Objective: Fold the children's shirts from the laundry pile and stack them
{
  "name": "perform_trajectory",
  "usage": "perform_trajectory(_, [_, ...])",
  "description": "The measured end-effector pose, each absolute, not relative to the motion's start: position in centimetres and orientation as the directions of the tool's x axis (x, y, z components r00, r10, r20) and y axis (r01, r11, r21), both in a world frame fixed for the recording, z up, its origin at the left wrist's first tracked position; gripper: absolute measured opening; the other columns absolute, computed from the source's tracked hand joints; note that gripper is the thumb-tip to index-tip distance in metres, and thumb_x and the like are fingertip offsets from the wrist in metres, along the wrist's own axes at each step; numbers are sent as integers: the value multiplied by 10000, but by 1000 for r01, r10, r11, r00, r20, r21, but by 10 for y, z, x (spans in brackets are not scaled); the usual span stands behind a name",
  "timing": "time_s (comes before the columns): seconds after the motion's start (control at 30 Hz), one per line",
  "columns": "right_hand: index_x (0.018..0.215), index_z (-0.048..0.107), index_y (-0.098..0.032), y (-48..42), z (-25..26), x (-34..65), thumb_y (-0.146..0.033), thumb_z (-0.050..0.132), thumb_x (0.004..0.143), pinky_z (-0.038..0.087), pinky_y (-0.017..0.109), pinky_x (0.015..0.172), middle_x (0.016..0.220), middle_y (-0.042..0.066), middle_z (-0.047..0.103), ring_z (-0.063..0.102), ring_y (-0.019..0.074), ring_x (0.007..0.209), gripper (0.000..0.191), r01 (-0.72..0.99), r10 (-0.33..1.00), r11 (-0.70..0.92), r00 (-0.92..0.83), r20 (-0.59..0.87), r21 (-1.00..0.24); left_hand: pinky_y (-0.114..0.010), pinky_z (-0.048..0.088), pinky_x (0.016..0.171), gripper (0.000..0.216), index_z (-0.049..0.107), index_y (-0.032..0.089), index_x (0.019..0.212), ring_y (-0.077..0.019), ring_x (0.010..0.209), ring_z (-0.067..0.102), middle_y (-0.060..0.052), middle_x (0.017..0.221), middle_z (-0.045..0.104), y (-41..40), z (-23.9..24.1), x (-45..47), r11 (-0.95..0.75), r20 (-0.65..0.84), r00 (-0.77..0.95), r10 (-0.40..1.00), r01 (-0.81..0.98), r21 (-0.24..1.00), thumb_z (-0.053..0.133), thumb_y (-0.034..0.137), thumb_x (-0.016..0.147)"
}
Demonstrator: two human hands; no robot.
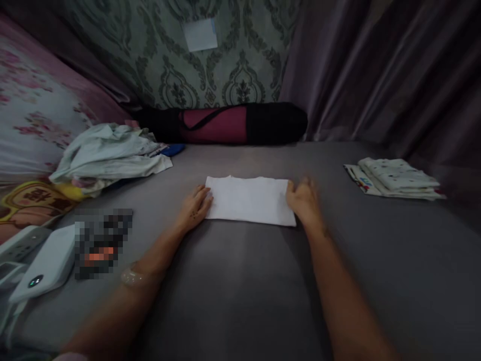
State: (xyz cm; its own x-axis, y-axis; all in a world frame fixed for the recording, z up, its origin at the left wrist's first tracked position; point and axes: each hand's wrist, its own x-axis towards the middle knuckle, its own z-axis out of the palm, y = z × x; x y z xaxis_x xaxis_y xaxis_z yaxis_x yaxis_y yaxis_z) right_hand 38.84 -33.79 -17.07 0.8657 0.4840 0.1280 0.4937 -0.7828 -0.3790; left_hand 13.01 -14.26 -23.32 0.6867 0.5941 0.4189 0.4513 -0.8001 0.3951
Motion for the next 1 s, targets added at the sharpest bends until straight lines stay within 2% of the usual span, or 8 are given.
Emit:
perform_trajectory(0.13, [1072, 679, -67, -349, -170, 413, -402, 380, 924, 479, 380, 846, 1052, 236, 680, 639, 324, 1046, 472, 352, 413, -858, 905, -97, -373, -440, 409, 1077, 345, 556, 172, 1216, -255, 1273, 508, -153, 1327, 566, -148, -232, 131, -813, 414, 707, 573, 425, 399, 409, 360, 967])
perform_trajectory(0.23, [944, 717, -100, -353, -178, 421, -433, 425, 897, 489, 382, 774, 991, 226, 699, 666, 333, 967, 445, 341, 414, -867, 898, -147, -363, -451, 395, 1092, 351, 556, 161, 1221, -268, 1316, 468, -165, 1362, 541, -154, -230, 133, -839, 430, 727, 535, 398, 372, 438, 357, 955])
perform_trajectory(0.33, [942, 724, -101, -353, -186, 423, -447, 454, 880, 487, 374, 747, 975, 227, 703, 672, 331, 947, 443, 380, 446, -846, 888, -108, -373, -450, 407, 1085, 335, 558, 170, 1217, -262, 1321, 467, -159, 1347, 558, -156, -228, 134, -842, 443, 723, 530, 388, 375, 444, 339, 951])
perform_trajectory(0.53, [884, 741, -129, -348, -190, 426, -448, 488, 871, 474, 327, 645, 865, 198, 718, 691, 296, 867, 408, 397, 477, -826, 871, -120, -401, -453, 411, 1085, 323, 547, 179, 1222, -247, 1306, 486, -158, 1331, 571, -152, -225, 135, -841, 462, 711, 530, 370, 395, 468, 309, 937])
perform_trajectory(0.63, [898, 746, -130, -346, -192, 425, -451, 486, 875, 477, 321, 648, 878, 187, 725, 693, 284, 851, 414, 427, 516, -807, 846, -136, -409, -445, 412, 1083, 317, 547, 169, 1216, -245, 1308, 484, -162, 1324, 576, -149, -222, 143, -857, 482, 715, 506, 351, 378, 480, 285, 928])
perform_trajectory(0.73, [917, 749, -103, -343, -191, 419, -492, 467, 882, 484, 344, 676, 904, 210, 720, 690, 308, 883, 481, 448, 535, -817, 824, -187, -362, -434, 408, 1086, 323, 543, 158, 1219, -241, 1305, 486, -159, 1324, 577, -149, -219, 158, -878, 487, 737, 469, 327, 351, 488, 268, 921])
perform_trajectory(0.83, [925, 750, -90, -342, -188, 413, -497, 481, 877, 487, 361, 692, 894, 222, 716, 686, 319, 897, 490, 476, 553, -814, 810, -195, -332, -426, 396, 1095, 330, 542, 145, 1227, -237, 1299, 489, -155, 1327, 576, -151, -215, 177, -890, 461, 769, 443, 312, 334, 480, 257, 922])
perform_trajectory(1.0, [927, 743, -123, -341, -190, 413, -446, 544, 846, 489, 333, 701, 953, 189, 718, 686, 280, 890, 387, 458, 560, -804, 797, -224, -380, -415, 388, 1105, 333, 551, 147, 1231, -231, 1292, 495, -136, 1342, 570, -156, -212, 209, -882, 363, 818, 446, 331, 336, 426, 189, 925])
